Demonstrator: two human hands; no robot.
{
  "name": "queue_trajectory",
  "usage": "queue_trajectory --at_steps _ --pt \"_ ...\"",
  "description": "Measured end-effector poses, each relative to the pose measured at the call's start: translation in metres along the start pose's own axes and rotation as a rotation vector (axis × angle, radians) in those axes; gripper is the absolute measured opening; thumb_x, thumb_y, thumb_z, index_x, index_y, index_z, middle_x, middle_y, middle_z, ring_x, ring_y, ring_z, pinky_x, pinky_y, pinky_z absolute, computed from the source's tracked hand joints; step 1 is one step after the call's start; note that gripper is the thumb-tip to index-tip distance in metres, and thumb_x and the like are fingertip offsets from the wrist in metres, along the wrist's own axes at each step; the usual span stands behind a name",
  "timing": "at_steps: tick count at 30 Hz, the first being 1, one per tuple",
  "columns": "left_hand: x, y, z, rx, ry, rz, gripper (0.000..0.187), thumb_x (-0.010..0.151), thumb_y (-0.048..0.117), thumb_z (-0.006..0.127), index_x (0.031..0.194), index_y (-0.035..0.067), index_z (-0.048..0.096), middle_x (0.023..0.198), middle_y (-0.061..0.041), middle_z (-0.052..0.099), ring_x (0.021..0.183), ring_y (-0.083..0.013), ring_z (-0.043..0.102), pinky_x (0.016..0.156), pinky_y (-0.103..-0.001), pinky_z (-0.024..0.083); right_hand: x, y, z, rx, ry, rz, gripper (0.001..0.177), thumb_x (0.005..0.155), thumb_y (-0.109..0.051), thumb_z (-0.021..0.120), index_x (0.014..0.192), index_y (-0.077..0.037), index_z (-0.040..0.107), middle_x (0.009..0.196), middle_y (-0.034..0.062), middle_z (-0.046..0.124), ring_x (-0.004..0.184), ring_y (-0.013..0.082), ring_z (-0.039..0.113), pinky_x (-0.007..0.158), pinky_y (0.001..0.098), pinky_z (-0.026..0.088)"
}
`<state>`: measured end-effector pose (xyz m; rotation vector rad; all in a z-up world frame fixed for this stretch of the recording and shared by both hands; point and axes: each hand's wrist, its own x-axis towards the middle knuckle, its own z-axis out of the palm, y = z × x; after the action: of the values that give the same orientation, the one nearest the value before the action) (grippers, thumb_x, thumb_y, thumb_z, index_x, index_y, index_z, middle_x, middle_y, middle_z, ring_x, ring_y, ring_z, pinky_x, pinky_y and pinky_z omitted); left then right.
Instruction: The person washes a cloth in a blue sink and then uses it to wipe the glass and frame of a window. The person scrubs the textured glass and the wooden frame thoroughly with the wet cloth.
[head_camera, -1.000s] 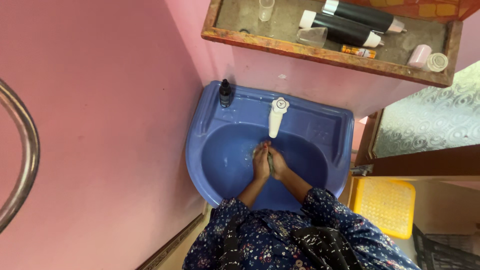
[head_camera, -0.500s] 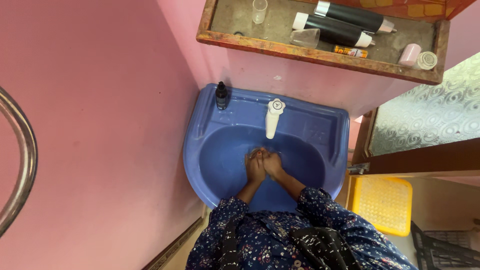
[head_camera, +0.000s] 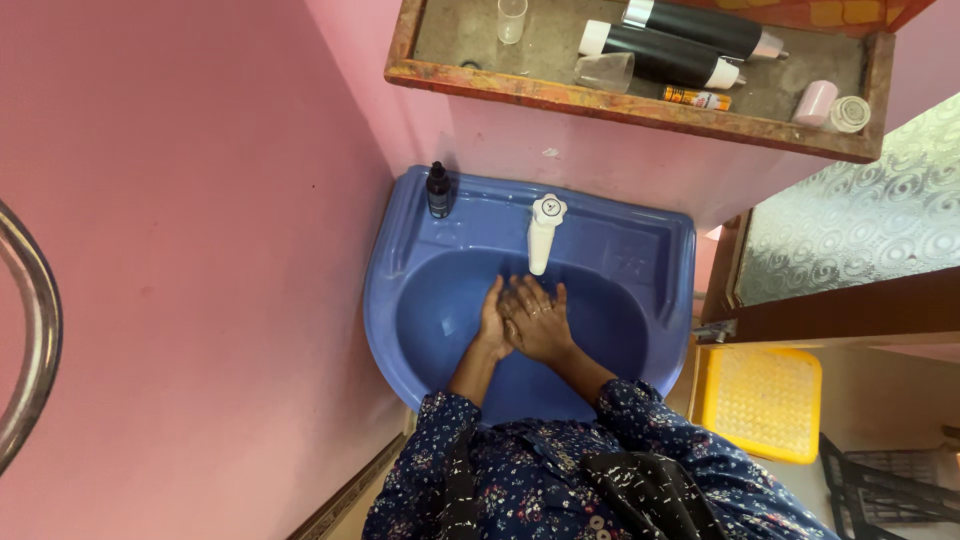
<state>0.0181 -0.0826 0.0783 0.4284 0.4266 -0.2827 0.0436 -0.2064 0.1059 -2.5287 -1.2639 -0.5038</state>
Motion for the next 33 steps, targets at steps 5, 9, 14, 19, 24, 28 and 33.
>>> queue_trajectory --at_steps 5,9,14,19,24,28,33 --pt "0.012 -0.006 -0.007 0.242 0.197 0.074 0.058 0.096 0.056 0.056 0.132 0.011 0.058 0.12 -0.008 0.068 0.113 -0.0195 0.066 0.099 -0.036 0.053 -0.003 0.002 0.027 -0.125 -0.215 -0.11 0.058 0.086 -0.032 0.054 0.128 0.007 0.058 0.139 0.0259 0.055 0.137 0.0342 0.047 0.113 0.066 0.016" --pt "0.025 -0.008 -0.027 0.361 0.33 0.068 0.055 0.102 0.054 0.054 0.115 0.002 0.065 0.106 -0.014 0.07 0.102 -0.0258 0.067 0.089 -0.04 0.053 -0.008 0.003 0.048 -0.032 -0.38 -0.069 0.059 0.092 -0.029 0.05 0.131 0.015 0.054 0.125 0.0267 0.059 0.129 0.0374 0.052 0.12 0.0631 0.02" --pt "0.031 -0.015 -0.038 0.327 0.405 0.092 0.048 0.1 0.05 0.051 0.115 0.007 0.069 0.109 -0.009 0.073 0.105 -0.0211 0.068 0.095 -0.034 0.051 -0.015 0.006 0.06 0.01 -0.344 -0.086 0.056 0.091 -0.026 0.049 0.13 0.014 0.054 0.124 0.0263 0.061 0.126 0.0372 0.055 0.122 0.0539 0.025" --pt "0.04 -0.032 -0.052 0.271 0.421 0.098 0.043 0.1 0.045 0.051 0.114 0.009 0.07 0.111 -0.009 0.073 0.106 -0.0216 0.068 0.095 -0.033 0.051 -0.021 0.009 0.064 0.028 -0.356 -0.093 0.054 0.087 -0.023 0.049 0.127 0.014 0.055 0.126 0.0274 0.061 0.127 0.0384 0.056 0.12 0.051 0.026" --pt "0.037 -0.026 -0.049 0.0 0.373 0.02 0.044 0.099 0.048 0.045 0.112 0.012 0.068 0.109 -0.007 0.073 0.104 -0.0236 0.068 0.089 -0.04 0.055 0.014 0.012 0.017 0.137 -0.568 -0.16 0.055 0.084 -0.024 0.058 0.127 0.01 0.062 0.128 0.0237 0.062 0.127 0.0341 0.056 0.124 0.0482 0.027" --pt "0.026 0.003 -0.037 0.3 0.367 0.083 0.064 0.1 0.069 0.043 0.115 0.013 0.07 0.102 -0.006 0.069 0.088 -0.0234 0.063 0.071 -0.037 0.049 0.066 0.024 -0.044 0.313 -0.338 -0.165 0.031 0.079 -0.034 0.065 0.092 -0.009 0.078 0.121 0.0149 0.069 0.123 0.0356 0.058 0.112 0.0588 0.03" --pt "0.011 0.025 -0.019 1.149 0.431 0.314 0.057 0.106 0.055 0.062 0.103 0.001 0.078 0.094 -0.021 0.076 0.088 -0.0336 0.07 0.079 -0.044 0.056 0.112 0.058 -0.045 -0.248 0.195 0.188 0.047 0.091 -0.04 0.066 0.123 -0.006 0.073 0.126 0.02 0.069 0.122 0.0408 0.06 0.107 0.0534 0.04"
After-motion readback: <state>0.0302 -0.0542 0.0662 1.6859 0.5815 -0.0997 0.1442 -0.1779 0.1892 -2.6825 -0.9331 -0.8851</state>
